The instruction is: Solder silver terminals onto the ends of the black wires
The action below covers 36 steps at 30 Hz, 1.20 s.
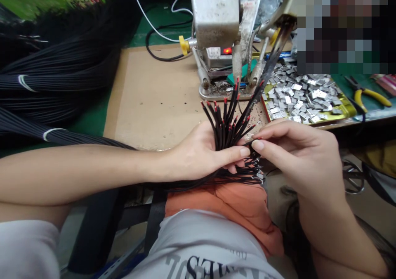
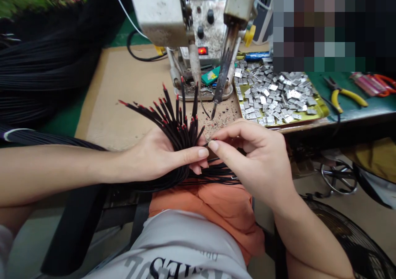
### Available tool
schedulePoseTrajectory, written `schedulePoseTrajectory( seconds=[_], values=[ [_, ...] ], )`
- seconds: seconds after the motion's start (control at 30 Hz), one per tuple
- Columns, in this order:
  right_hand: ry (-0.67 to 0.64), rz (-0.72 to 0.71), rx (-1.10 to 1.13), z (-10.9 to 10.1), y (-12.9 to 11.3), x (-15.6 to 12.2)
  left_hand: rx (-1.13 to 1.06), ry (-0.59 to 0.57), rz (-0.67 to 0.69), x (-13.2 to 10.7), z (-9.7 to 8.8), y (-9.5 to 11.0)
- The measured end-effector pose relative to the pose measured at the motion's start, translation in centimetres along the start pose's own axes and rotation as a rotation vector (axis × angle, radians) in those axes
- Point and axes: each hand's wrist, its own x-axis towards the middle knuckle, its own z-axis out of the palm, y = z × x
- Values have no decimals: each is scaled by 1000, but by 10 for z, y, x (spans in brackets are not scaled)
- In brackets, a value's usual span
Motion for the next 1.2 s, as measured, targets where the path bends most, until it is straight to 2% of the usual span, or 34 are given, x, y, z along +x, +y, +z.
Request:
schedulePoseTrajectory(
  seconds=[0.2,0.37,0.5,0.63,0.93,1.2],
  values=[
    [40,12,42,-1,2,1,-42,66,-2,-1,1,2],
    [1,101,135,-8,18,6,-35,72,-2,0,-2,3],
    [-27,144,214,-12,16,11,27,75,6,-1,-3,3],
    [-110,204,158,-10,4,11,123,63,46,-1,-4,3],
    [-97,205,14,-11,-5,9,279,85,92,-1,-3,10],
    [-88,262,77,-10,0,10,210,71,95,0,-5,6]
  ],
)
